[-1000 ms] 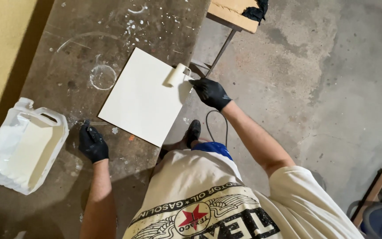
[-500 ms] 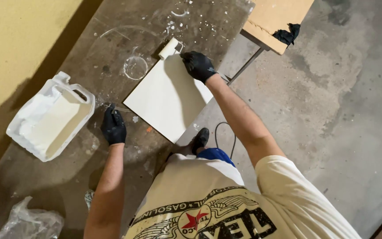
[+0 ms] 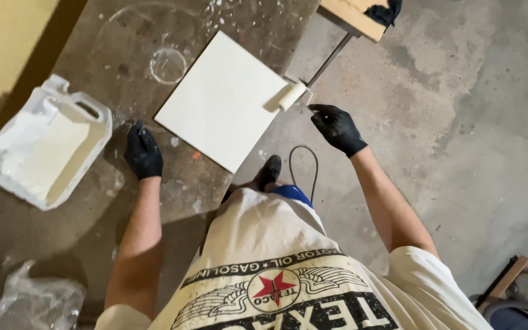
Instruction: Painting a square wooden board with white paint using a small roller
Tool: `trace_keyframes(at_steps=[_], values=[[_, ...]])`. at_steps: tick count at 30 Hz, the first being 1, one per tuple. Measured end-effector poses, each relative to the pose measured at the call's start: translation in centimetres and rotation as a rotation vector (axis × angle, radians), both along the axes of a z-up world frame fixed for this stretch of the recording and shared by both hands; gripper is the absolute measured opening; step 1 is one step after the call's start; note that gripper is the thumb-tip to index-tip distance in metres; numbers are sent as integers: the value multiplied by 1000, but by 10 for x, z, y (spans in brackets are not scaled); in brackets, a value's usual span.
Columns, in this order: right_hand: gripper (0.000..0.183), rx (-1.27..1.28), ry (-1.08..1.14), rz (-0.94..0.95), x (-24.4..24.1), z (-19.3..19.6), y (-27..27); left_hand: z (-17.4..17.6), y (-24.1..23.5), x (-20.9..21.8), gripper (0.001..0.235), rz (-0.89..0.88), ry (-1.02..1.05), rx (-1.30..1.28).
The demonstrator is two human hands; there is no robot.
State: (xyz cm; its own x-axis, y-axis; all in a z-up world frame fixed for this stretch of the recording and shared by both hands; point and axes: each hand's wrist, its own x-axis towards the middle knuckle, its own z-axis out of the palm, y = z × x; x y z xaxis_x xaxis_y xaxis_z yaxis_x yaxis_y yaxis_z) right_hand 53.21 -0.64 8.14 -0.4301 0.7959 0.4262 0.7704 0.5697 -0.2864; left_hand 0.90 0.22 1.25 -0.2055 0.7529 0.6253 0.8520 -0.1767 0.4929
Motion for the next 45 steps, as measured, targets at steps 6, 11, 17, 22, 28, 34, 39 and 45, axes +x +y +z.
trace_keyframes(at_steps=[6, 11, 17, 22, 28, 34, 39, 45], values=[[17, -1173, 1255, -543, -76, 19, -89, -14, -24, 15, 14, 12, 27, 46], [27, -1500, 1441, -479, -197, 111, -126, 60, -143, 140, 32, -335, -793, -724], [56, -177, 505, 302, -238, -29, -119, 25, -168, 94, 66, -478, -108, -695], [59, -320, 652, 271, -214, -44, -140, 80, -137, 71, 45, -373, 403, -289], [31, -959, 593, -235, -139, 52, -192, 67, -133, 36, 41, -450, 399, -551], [29, -1149, 771, -533, -93, -17, -213, 71, -122, 58, 45, -518, 429, -548], [33, -1202, 927, -654, -81, -19, -207, 28, -68, 119, 46, -543, 474, -471], [35, -1163, 921, -656, -68, -2, -202, -17, 31, 223, 42, -517, 458, -365]])
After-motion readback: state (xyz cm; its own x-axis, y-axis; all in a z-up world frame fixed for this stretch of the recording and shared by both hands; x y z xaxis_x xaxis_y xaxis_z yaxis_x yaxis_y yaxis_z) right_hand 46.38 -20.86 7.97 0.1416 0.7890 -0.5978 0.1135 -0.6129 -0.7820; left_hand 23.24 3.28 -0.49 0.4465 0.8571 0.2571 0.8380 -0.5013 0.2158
